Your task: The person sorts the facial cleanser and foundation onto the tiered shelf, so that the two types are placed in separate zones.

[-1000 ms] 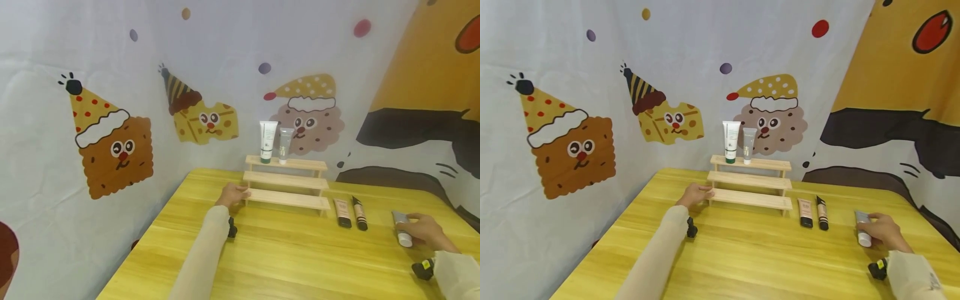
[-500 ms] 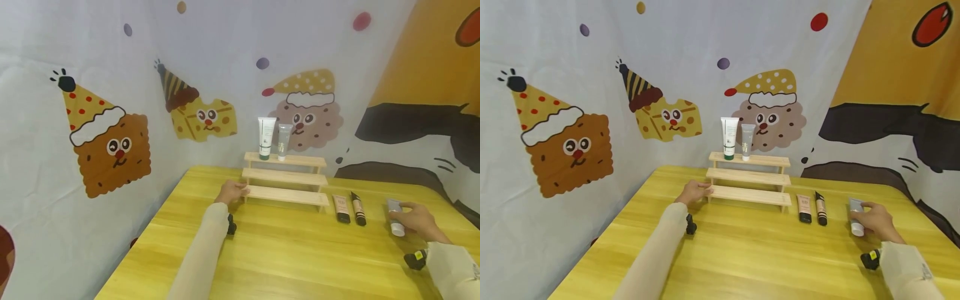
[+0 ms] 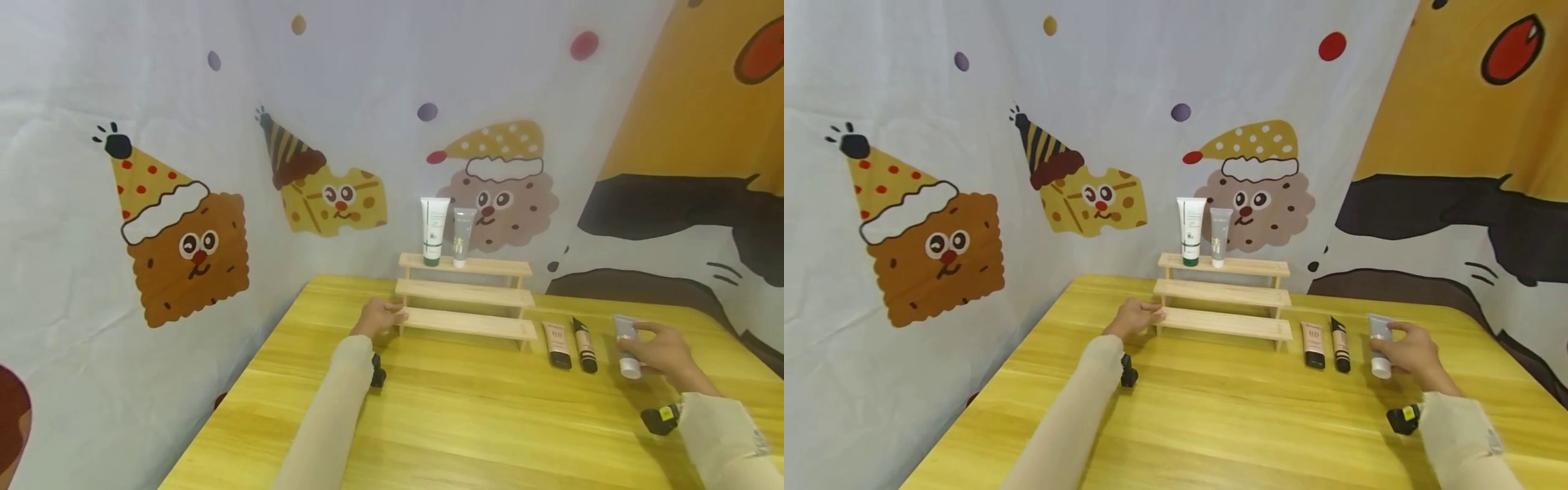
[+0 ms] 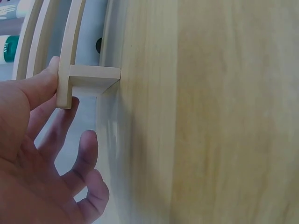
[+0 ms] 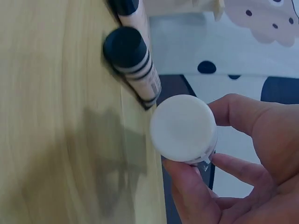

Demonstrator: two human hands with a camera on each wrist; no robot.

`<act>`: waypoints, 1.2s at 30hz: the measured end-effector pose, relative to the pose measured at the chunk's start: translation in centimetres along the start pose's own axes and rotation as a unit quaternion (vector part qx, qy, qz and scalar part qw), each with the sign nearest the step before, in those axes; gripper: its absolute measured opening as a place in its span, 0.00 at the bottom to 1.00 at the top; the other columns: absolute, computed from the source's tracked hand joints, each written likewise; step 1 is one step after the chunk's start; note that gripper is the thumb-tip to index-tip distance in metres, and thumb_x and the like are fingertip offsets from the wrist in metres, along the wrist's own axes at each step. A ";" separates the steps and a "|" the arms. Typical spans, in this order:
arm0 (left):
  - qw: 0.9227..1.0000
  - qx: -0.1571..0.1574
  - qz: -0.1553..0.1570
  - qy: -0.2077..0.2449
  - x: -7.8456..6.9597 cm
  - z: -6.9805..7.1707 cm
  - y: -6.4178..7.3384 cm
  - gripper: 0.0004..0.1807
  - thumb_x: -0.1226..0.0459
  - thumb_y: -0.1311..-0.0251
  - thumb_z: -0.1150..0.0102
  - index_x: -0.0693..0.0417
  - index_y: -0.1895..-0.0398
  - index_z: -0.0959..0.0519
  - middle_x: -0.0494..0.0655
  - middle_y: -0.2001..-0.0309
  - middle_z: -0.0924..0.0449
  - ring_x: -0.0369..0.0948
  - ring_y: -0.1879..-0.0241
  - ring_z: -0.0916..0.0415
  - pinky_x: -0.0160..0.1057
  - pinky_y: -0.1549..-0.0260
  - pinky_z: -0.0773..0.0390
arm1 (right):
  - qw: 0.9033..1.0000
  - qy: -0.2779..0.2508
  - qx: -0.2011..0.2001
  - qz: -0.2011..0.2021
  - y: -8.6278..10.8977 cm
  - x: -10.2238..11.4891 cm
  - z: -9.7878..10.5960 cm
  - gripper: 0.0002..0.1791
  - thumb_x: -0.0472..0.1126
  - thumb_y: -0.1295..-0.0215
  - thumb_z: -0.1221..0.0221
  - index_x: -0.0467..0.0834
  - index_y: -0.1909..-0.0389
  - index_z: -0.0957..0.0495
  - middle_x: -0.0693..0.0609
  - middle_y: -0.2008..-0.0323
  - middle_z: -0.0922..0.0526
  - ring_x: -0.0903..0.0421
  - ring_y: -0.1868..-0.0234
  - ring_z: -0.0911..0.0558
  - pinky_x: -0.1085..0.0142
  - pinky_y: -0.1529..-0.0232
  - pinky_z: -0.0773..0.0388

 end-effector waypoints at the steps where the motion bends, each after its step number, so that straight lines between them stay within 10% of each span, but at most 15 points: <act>1: 1.000 0.000 0.002 0.001 0.1 0.0 -0.1 0.20 0.56 0.36 0.35 0.50 0.42 0.18 0.57 0.36 0.26 0.57 0.32 0.36 0.55 0.37 0.32 | 1.000 -0.003 0.002 0.003 0.0 0.2 -0.3 0.44 0.47 0.33 0.40 0.18 0.33 0.47 0.19 0.54 0.29 0.53 0.72 0.19 0.59 0.71 0.16; 13: 1.000 0.001 -0.002 -0.016 -0.4 0.1 0.0 0.21 0.55 0.35 0.36 0.51 0.41 0.19 0.57 0.35 0.27 0.56 0.35 0.32 0.53 0.40 0.28 | 0.999 -0.036 0.005 0.018 -1.3 4.4 -2.3 0.45 0.43 0.34 0.39 0.22 0.29 0.51 0.17 0.44 0.38 0.48 0.65 0.18 0.57 0.68 0.15; 36: 0.999 -0.002 -0.025 -0.031 -0.7 0.2 0.3 0.20 0.56 0.35 0.35 0.53 0.43 0.18 0.57 0.39 0.24 0.54 0.46 0.24 0.46 0.52 0.22 | 0.991 -0.053 -0.067 0.105 -2.5 14.2 -6.4 0.43 0.37 0.40 0.36 0.29 0.28 0.45 0.22 0.50 0.25 0.40 0.60 0.18 0.64 0.73 0.19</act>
Point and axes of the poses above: each hand's wrist, its own y-axis away from the middle knuckle, its own z-axis out of the back of the hand, x = y × z, the point moved 10 cm from there along -y, towards the middle knuckle
